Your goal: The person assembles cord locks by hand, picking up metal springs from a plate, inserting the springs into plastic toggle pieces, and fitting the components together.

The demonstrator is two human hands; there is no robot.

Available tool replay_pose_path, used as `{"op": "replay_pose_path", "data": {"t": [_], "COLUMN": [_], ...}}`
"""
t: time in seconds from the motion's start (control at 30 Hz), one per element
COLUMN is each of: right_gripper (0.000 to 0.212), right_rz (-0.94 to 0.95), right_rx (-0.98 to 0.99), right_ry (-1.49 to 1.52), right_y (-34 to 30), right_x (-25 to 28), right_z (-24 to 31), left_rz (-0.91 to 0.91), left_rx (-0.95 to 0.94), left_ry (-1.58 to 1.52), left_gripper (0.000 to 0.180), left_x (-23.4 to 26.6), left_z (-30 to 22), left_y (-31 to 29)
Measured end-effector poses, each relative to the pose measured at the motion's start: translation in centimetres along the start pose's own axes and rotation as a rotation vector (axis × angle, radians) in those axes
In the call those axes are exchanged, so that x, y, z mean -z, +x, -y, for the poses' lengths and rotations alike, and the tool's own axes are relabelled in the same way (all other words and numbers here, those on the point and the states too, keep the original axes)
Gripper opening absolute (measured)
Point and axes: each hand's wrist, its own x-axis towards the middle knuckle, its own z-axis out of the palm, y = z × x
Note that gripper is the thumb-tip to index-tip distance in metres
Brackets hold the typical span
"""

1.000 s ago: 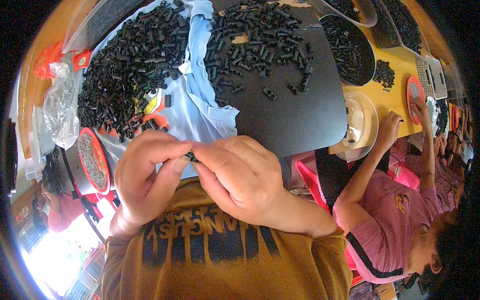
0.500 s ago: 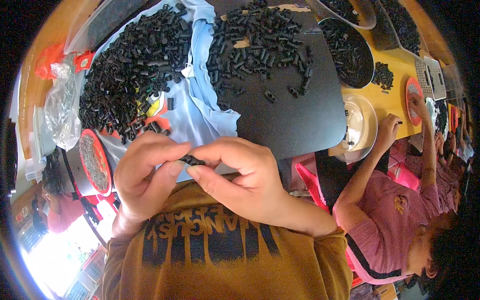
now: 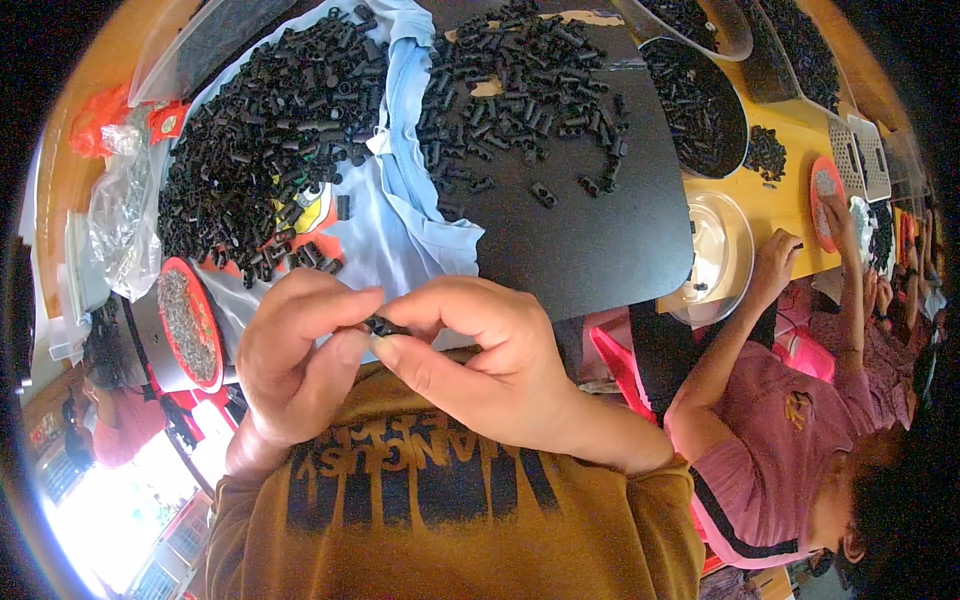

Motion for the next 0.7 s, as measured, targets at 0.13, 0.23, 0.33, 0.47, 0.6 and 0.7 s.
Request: {"op": "replay_pose_path", "data": {"t": [0.13, 0.23, 0.33, 0.47, 0.6, 0.7], "right_gripper": [0.009, 0.010, 0.011, 0.009, 0.008, 0.008], "right_rz": [0.025, -0.001, 0.033, 0.037, 0.042, 0.044], "right_rx": [-0.120, -0.338, -0.367, -0.348, -0.333, -0.342], "right_ry": [0.151, 0.467, 0.551, 0.596, 0.630, 0.627], "right_y": [0.1, 0.3, 0.7, 0.9, 1.2, 1.3], "right_x": [0.1, -0.3, -0.4, -1.0, -1.4, -1.7], "right_z": [1.0, 1.5, 1.4, 1.0, 0.9, 1.2], "left_rz": [0.043, 0.010, -0.064, -0.149, -0.177, -0.194], "left_rx": [0.046, 0.067, -0.036, -0.245, -0.268, -0.253], "left_ry": [0.002, 0.064, 0.219, 0.466, 0.516, 0.567], "left_gripper": [0.044, 0.049, 0.051, 0.053, 0.051, 0.049], "left_x": [0.3, -0.1, -0.7, -0.6, -0.6, -0.4], "left_z": [-0.5, -0.8, -0.2, 0.4, 0.5, 0.4], "left_y": [-0.2, -0.6, -0.9, -0.7, -0.8, -0.9]}}
